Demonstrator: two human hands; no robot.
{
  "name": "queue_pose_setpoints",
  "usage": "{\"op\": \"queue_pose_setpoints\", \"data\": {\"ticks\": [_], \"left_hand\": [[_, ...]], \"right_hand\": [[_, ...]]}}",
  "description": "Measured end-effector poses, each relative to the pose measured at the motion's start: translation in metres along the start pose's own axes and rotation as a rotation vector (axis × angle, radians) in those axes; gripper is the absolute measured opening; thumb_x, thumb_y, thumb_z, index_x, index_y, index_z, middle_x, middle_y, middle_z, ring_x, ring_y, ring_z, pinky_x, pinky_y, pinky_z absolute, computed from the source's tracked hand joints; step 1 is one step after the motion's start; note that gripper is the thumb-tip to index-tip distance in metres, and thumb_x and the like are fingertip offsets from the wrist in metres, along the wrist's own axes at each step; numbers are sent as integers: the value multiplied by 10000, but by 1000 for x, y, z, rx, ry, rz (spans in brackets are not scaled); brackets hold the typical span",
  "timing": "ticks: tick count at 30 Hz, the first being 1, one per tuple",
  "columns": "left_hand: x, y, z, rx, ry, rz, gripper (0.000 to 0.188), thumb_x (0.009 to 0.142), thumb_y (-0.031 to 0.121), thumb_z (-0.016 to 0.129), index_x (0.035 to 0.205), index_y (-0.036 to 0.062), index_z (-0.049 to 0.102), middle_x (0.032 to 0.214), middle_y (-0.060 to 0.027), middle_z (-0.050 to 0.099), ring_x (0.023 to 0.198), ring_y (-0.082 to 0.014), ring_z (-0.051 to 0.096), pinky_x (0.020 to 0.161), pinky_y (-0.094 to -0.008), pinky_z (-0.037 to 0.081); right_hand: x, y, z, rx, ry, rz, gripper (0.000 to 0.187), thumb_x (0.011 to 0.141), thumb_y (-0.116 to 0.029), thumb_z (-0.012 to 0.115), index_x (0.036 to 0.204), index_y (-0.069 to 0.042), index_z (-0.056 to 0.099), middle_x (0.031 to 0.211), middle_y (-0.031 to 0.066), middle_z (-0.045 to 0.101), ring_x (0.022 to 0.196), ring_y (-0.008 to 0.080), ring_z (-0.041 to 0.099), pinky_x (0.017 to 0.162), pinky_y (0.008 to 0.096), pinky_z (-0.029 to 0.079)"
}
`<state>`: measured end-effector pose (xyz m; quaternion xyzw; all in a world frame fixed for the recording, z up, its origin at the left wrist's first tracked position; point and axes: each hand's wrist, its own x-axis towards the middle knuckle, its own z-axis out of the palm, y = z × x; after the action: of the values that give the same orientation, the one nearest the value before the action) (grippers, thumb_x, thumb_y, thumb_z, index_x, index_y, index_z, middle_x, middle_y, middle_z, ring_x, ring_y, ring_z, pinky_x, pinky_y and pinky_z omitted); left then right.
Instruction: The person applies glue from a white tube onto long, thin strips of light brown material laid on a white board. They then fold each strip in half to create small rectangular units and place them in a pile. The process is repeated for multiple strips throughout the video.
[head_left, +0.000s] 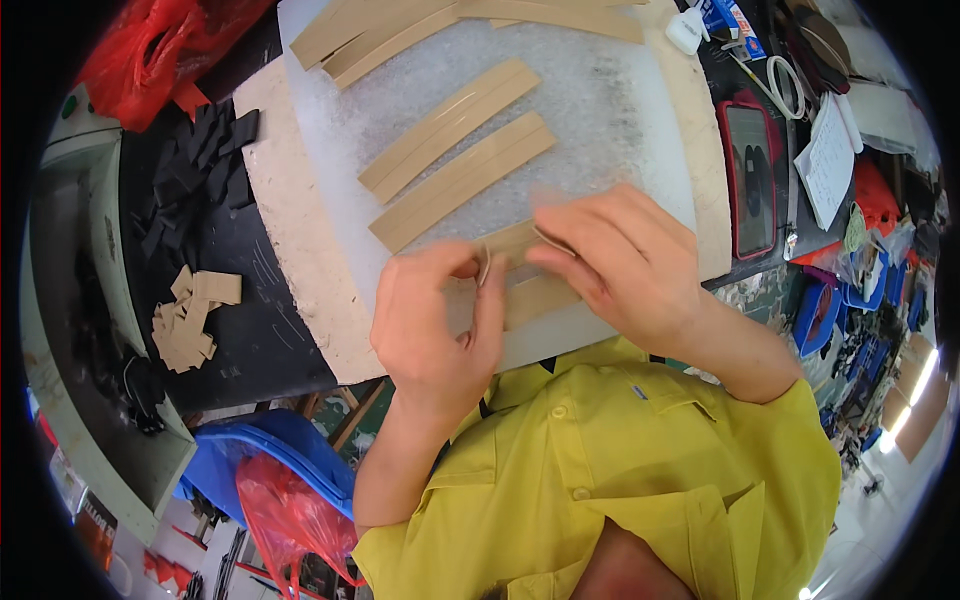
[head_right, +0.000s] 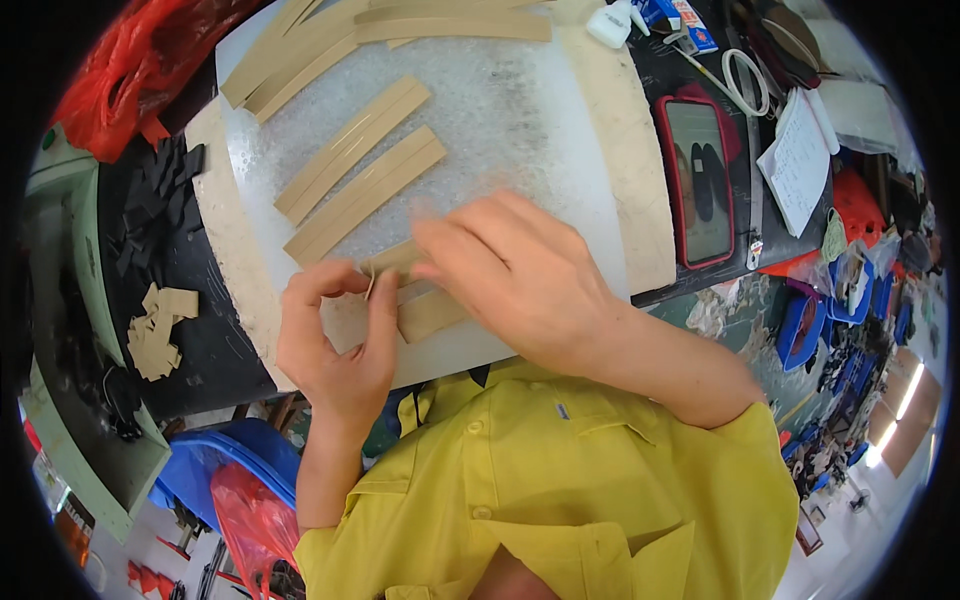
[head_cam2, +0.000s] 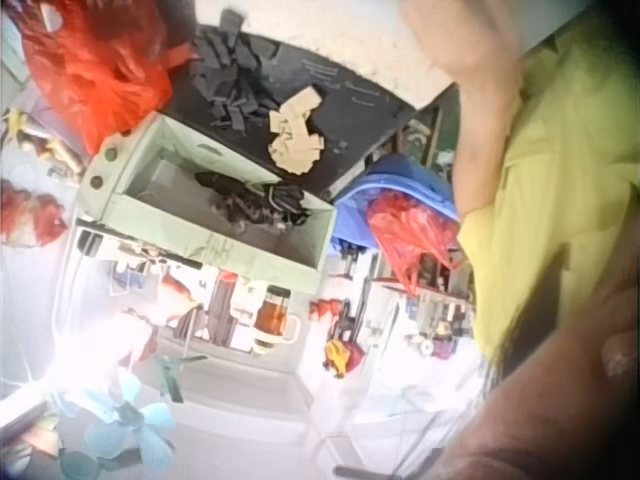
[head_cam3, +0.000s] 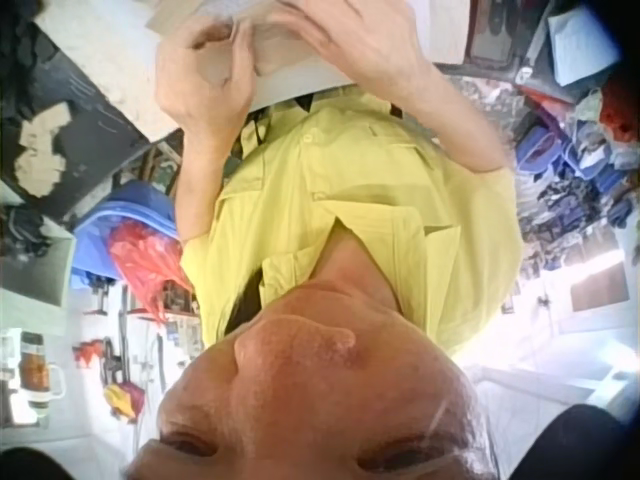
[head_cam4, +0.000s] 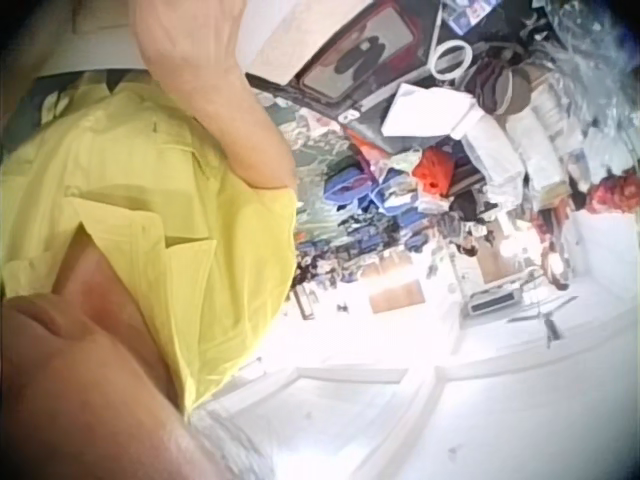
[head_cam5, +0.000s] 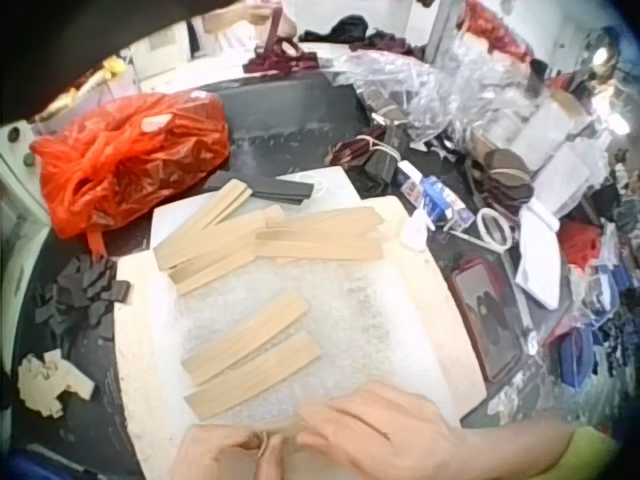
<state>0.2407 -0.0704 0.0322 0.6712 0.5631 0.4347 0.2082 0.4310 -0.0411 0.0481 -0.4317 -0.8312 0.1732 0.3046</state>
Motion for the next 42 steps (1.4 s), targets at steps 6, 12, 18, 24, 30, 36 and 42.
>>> {"op": "queue_pose_setpoints", "data": {"ticks": [6, 12, 18, 24, 30, 36, 42], "left_hand": [[5, -8, -16, 94, -186, 190, 363, 714, -54, 775, 1068, 21, 751, 1051, -128, 675, 864, -295, 631, 724, -375, 529], [7, -11, -15, 94, -241, 223, 432, 666, -78, 729, 1089, 10, 751, 1103, -139, 676, 930, -314, 642, 783, -383, 544], [7, -13, -14, 118, -252, 257, 437, 652, -80, 681, 1077, -6, 752, 1109, -137, 674, 945, -312, 635, 793, -389, 546], [7, -13, -14, 135, -268, 268, 448, 647, -69, 668, 1085, -20, 746, 1122, -140, 671, 971, -310, 627, 809, -386, 544], [8, -10, -15, 244, -329, 311, 431, 662, -53, 677, 1090, -58, 726, 1143, -155, 661, 1001, -311, 626, 816, -382, 547], [14, 11, -21, 557, -396, 425, 299, 790, -8, 721, 1088, -10, 718, 1128, -146, 656, 984, -294, 625, 844, -404, 486], [29, -21, -43, 411, -61, 34, 294, 812, 29, 764, 1097, 95, 746, 1081, -79, 660, 965, -256, 607, 848, -370, 427]], "right_hand": [[-18, 9, -5, 51, -67, -37, 505, 718, 20, 718, 1221, 12, 678, 1031, 109, 621, 867, 255, 598, 679, 334, 513], [-22, 1, -3, 45, -113, 36, 515, 718, 114, 686, 1210, -32, 725, 1055, 89, 612, 855, 227, 568, 679, 292, 505], [-20, 1, -1, -18, -126, 5, 534, 723, 85, 674, 1243, -31, 706, 1050, 78, 608, 845, 221, 558, 667, 291, 489], [-19, 0, -1, -78, -155, -32, 550, 723, 61, 664, 1266, -27, 689, 1069, 75, 602, 834, 226, 549, 693, 295, 483], [-16, 3, -1, -193, -199, -150, 485, 777, -85, 637, 1242, 55, 626, 1104, 106, 599, 871, 242, 543, 700, 328, 466], [2, -18, -8, -303, -323, -45, 339, 763, -59, 654, 1092, 12, 687, 1066, 65, 632, 899, 225, 574, 719, 358, 432], [47, 30, -8, -119, -54, -101, 237, 758, -30, 724, 992, -64, 699, 991, 39, 646, 923, 248, 590, 787, 396, 440]]}}
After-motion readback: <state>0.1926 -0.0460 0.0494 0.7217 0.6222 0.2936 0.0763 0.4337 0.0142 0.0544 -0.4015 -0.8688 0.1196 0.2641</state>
